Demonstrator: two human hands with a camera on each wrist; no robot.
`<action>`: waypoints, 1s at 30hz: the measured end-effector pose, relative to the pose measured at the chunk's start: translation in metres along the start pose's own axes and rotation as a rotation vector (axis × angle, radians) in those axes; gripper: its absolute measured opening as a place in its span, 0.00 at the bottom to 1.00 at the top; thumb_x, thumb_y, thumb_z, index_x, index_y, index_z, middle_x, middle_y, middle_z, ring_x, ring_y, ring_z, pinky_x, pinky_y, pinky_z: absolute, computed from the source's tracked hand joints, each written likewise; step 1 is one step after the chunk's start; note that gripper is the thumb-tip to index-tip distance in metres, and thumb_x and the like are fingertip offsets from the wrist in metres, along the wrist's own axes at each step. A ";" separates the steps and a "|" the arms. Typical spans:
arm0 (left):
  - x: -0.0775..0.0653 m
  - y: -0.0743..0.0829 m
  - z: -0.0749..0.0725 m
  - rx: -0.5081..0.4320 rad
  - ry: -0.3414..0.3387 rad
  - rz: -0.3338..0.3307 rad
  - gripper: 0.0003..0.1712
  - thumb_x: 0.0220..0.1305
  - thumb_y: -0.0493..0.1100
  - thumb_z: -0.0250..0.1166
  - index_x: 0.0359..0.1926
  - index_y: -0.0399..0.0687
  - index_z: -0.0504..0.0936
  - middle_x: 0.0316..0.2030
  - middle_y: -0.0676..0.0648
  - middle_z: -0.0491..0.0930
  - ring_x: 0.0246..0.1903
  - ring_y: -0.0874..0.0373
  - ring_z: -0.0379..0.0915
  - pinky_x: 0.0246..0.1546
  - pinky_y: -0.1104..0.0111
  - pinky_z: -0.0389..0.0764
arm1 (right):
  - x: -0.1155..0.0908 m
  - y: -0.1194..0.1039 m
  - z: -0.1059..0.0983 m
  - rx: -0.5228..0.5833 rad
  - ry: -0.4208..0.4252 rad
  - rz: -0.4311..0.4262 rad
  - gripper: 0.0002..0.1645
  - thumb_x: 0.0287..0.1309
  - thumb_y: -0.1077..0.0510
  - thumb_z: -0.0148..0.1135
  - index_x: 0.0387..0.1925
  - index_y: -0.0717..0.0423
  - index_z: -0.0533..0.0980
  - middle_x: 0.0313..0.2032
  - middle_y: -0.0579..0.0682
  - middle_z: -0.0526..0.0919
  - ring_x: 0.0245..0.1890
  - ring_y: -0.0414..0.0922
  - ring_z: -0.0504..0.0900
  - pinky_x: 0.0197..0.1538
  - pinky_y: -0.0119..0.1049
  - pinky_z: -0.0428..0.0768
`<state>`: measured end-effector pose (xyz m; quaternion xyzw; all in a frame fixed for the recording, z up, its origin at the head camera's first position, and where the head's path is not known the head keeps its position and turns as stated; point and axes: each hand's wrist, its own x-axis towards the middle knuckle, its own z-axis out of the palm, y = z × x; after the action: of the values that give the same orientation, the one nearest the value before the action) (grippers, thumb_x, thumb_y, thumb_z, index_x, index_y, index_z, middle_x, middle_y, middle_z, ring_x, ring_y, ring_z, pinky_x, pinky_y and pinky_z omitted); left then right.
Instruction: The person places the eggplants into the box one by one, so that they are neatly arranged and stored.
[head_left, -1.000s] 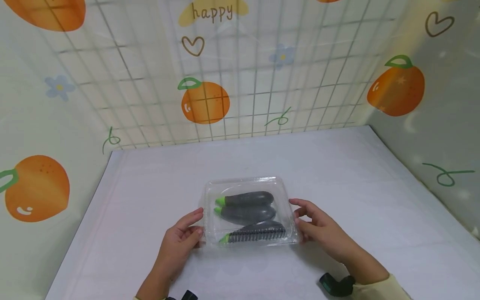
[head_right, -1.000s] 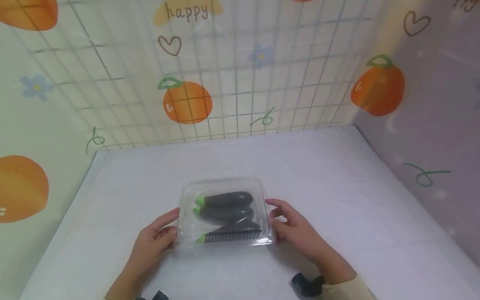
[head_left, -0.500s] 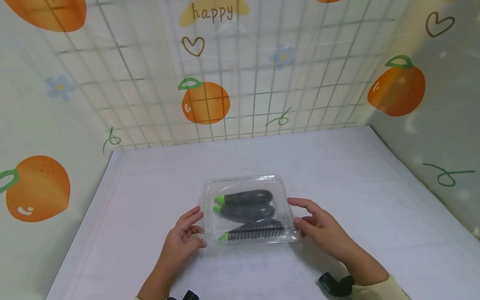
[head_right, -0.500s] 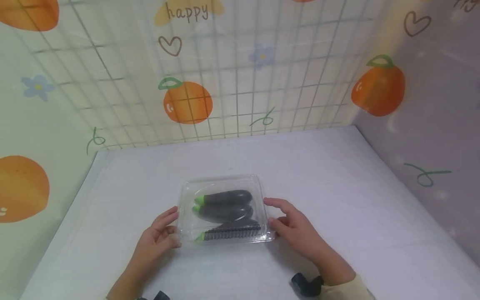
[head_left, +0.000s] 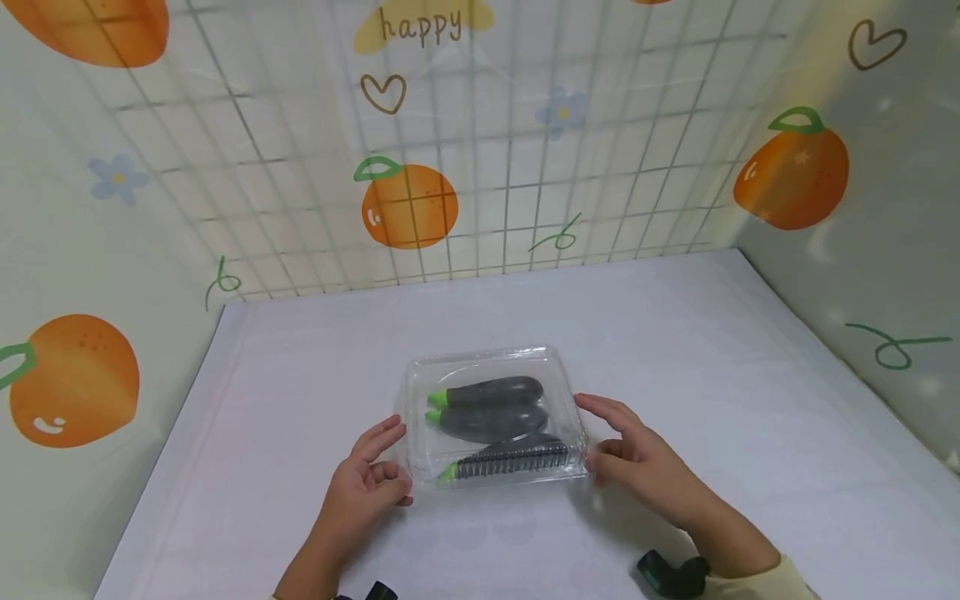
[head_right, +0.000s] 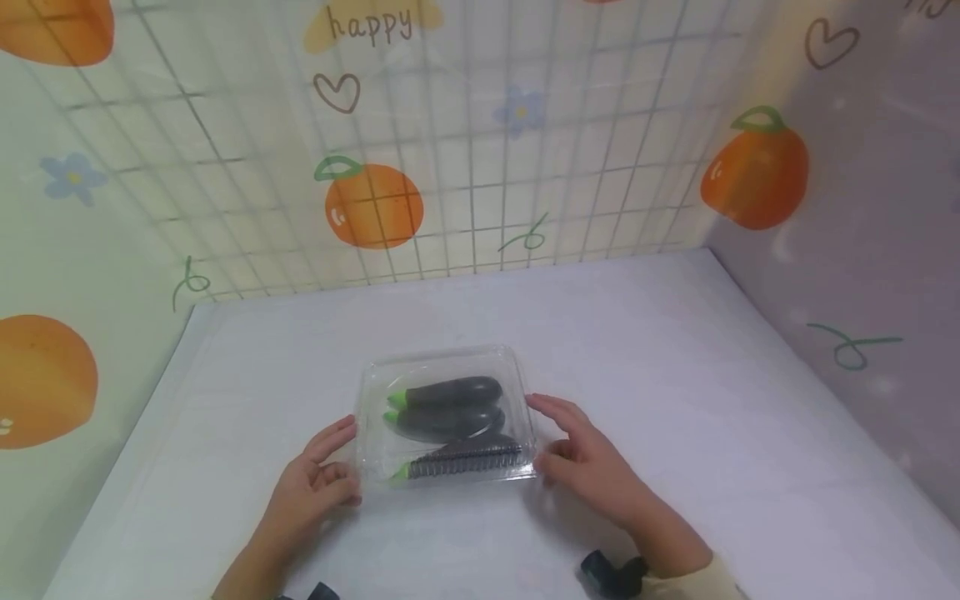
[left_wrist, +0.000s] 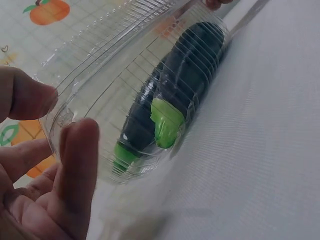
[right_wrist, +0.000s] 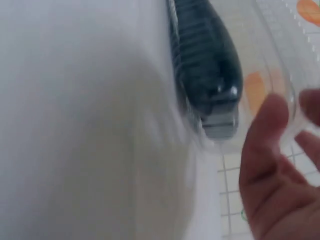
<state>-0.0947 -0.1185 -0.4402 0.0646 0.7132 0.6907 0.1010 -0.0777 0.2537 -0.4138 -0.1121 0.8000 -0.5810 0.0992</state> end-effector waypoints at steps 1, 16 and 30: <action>0.000 0.000 0.001 0.010 0.012 -0.015 0.38 0.58 0.25 0.63 0.72 0.41 0.69 0.76 0.48 0.57 0.33 0.60 0.80 0.32 0.65 0.87 | 0.000 -0.001 0.001 -0.002 0.013 0.005 0.42 0.65 0.67 0.59 0.76 0.44 0.59 0.73 0.52 0.56 0.42 0.54 0.85 0.40 0.38 0.85; -0.001 0.004 0.005 0.029 0.042 -0.063 0.39 0.60 0.27 0.63 0.73 0.45 0.69 0.76 0.50 0.60 0.26 0.60 0.79 0.30 0.66 0.87 | 0.000 -0.013 0.007 0.024 0.061 0.078 0.45 0.62 0.69 0.60 0.78 0.50 0.56 0.74 0.60 0.53 0.35 0.52 0.86 0.37 0.41 0.87; 0.002 0.011 0.006 -0.054 0.081 -0.156 0.42 0.59 0.26 0.62 0.74 0.52 0.68 0.25 0.47 0.81 0.24 0.59 0.76 0.29 0.69 0.85 | 0.007 -0.019 0.012 0.205 0.103 0.189 0.51 0.60 0.71 0.60 0.80 0.50 0.51 0.77 0.59 0.53 0.33 0.47 0.84 0.40 0.39 0.86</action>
<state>-0.0957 -0.1119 -0.4300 -0.0218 0.7008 0.7016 0.1273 -0.0802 0.2353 -0.3999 0.0043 0.7476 -0.6526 0.1234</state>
